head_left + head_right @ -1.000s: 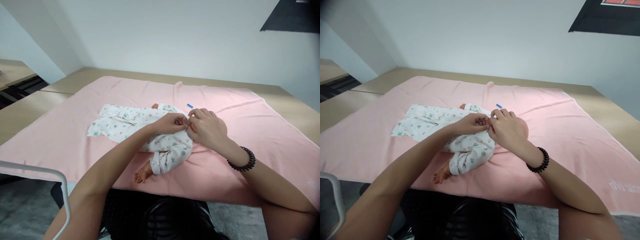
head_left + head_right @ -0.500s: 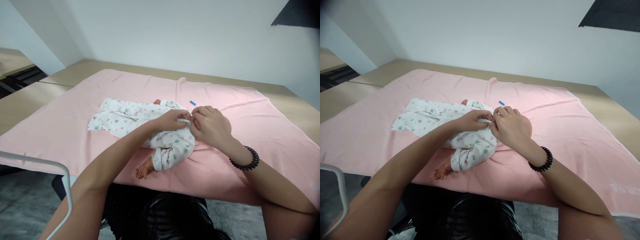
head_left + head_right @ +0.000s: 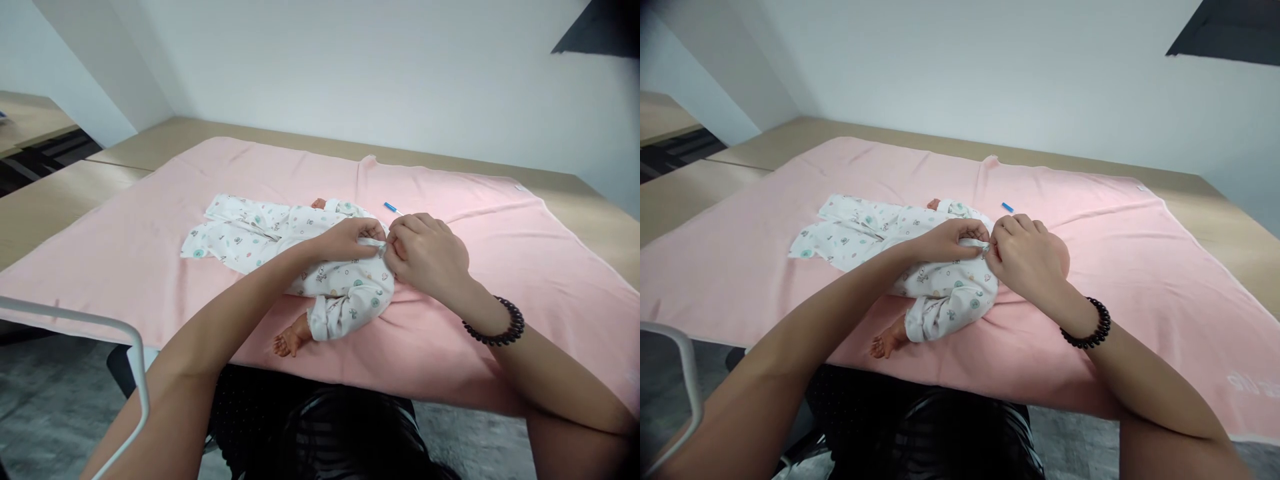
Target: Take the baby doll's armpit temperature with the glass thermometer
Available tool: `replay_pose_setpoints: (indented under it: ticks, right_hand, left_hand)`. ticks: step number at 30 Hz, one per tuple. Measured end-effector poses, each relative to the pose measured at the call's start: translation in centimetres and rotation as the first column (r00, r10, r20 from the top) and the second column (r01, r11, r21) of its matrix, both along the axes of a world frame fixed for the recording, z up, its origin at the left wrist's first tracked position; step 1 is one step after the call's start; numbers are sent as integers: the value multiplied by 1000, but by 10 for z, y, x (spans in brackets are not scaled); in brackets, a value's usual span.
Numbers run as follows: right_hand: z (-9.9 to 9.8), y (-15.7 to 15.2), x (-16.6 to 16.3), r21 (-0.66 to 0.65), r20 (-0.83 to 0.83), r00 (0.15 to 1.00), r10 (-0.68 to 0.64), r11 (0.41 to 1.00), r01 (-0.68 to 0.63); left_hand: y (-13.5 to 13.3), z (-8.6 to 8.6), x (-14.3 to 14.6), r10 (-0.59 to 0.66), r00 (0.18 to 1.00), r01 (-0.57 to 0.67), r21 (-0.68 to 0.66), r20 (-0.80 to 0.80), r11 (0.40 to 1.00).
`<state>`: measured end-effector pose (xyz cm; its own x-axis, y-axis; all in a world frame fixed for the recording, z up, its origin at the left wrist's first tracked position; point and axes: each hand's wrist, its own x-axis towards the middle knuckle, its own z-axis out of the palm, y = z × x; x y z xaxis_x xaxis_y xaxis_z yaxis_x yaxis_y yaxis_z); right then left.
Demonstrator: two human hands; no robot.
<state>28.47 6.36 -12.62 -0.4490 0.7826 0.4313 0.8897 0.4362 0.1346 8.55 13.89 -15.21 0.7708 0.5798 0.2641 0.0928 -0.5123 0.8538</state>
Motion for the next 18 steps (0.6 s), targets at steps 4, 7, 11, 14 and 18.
replay_pose_setpoints:
  ticks: [4, 7, 11, 14, 18]
  right_hand:
    - [2, -1, -1, -4, 6, 1000, -1, 1000, 1]
    - [2, 0, -1, -15, -2, 1000, 2, 1000, -2]
    - [2, 1, 0, -15, -6, 1000, 2, 1000, -3]
    - [1, 2, 1, -16, -10, 1000, 5, 1000, -5]
    - [2, 2, 0, -9, -31, 1000, -4, 1000, 4]
  left_hand:
    - [0, -2, 0, 13, 999, -13, -20, 34, 1000]
    - [0, -3, 0, 3, 999, -2, -33, 53, 999]
    - [-1, -3, 1, -30, 996, 32, -27, 78, 999]
    - [-2, -3, 2, -47, 995, 52, -49, 87, 997]
    - [-4, -4, 3, -16, 997, 19, -42, 79, 999]
